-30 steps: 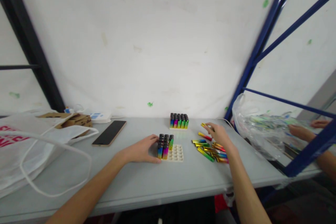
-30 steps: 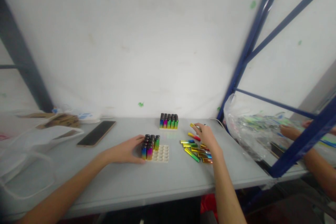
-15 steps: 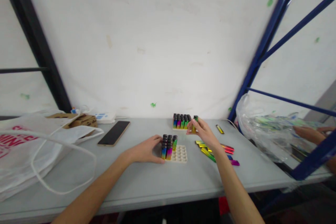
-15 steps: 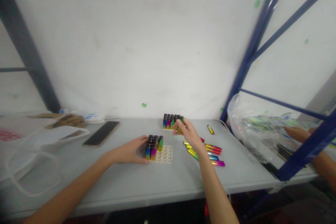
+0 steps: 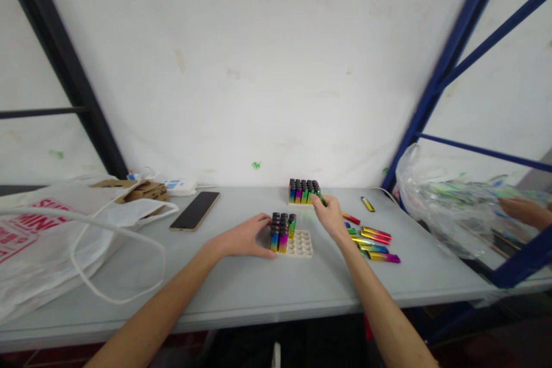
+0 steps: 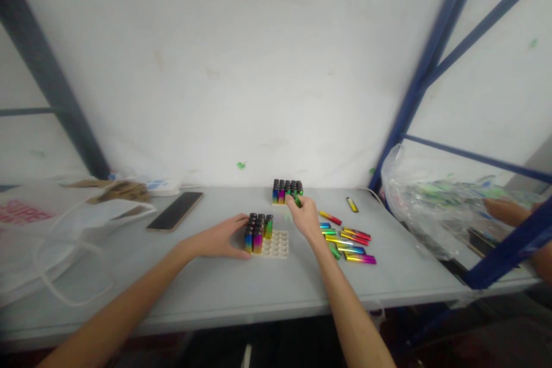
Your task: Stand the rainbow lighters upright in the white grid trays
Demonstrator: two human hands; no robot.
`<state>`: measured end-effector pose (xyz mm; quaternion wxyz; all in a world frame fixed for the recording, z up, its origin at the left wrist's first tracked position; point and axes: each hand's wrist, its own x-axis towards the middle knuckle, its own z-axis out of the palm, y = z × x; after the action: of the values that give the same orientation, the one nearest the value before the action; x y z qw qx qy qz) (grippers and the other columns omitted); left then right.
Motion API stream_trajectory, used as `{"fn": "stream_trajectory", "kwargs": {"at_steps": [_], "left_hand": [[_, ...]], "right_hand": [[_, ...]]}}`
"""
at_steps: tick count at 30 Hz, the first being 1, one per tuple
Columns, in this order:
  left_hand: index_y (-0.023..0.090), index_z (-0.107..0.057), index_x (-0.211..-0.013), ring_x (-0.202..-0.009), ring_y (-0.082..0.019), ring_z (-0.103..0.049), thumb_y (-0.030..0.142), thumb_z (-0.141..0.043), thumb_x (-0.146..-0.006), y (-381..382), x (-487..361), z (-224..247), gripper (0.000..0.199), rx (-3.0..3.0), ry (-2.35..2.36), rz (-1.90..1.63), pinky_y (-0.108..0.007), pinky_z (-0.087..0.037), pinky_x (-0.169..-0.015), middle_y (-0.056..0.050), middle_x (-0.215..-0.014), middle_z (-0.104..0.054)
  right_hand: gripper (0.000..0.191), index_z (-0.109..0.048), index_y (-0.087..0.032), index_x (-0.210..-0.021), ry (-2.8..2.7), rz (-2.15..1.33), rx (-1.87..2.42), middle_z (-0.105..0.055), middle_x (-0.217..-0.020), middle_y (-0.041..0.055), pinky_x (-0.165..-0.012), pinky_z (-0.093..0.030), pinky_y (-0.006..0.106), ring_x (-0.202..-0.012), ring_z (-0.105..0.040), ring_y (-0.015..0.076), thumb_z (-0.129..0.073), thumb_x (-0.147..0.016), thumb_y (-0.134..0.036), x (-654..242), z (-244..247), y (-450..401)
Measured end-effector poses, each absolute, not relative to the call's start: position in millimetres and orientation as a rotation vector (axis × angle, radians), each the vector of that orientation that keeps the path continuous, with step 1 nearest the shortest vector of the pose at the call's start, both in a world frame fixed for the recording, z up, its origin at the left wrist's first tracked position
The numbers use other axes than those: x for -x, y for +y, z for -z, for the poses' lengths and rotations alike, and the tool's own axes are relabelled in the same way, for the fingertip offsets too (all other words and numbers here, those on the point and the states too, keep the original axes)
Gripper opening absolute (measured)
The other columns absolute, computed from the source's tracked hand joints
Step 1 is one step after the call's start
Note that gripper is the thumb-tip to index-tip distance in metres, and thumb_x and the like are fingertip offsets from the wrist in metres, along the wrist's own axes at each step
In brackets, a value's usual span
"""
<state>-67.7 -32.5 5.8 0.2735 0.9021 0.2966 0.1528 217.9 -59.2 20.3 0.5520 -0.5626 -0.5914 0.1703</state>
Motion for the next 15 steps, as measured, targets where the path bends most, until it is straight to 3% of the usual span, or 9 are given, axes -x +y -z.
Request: {"fn": "stream_trajectory", "kwargs": {"at_steps": [4,10,15], "left_hand": [[0.021,-0.061,-0.149,-0.142,-0.041,-0.056,0.064,-0.091,-0.074,-33.3,67.1,-7.1,0.091,-2.408,0.804,-0.409,-0.053,-0.042,-0.125,-0.016,-0.153,-0.059],[0.019,-0.061,-0.147,-0.143,-0.041,-0.056,0.061,-0.092,-0.074,-34.9,65.7,-9.6,0.089,-2.399,0.833,-0.38,-0.053,-0.042,-0.125,-0.018,-0.154,-0.058],[0.02,-0.063,-0.146,-0.141,-0.041,-0.058,0.063,-0.091,-0.074,-34.3,66.5,-7.9,0.088,-2.41,0.809,-0.416,-0.052,-0.044,-0.124,-0.016,-0.152,-0.061]], "right_hand": [[0.053,-0.033,-0.027,-0.057,-1.393,-0.333,1.389,-0.032,-0.056,-0.0025,-0.055,-0.023,0.03,-0.059,-0.032,0.0144,-0.049,-0.085,-0.069,-218.2,-22.8,-59.4],[0.063,-0.033,-0.027,-0.057,-1.433,-0.355,1.399,-0.031,-0.056,-0.0033,-0.056,-0.024,0.03,-0.058,-0.032,0.0141,-0.048,-0.087,-0.08,-215.8,-25.0,-62.1],[0.057,-0.03,-0.028,-0.057,-1.474,-0.321,1.422,-0.029,-0.056,-0.0032,-0.056,-0.021,0.03,-0.058,-0.029,0.0135,-0.048,-0.087,-0.073,-215.0,-21.2,-61.0]]}}
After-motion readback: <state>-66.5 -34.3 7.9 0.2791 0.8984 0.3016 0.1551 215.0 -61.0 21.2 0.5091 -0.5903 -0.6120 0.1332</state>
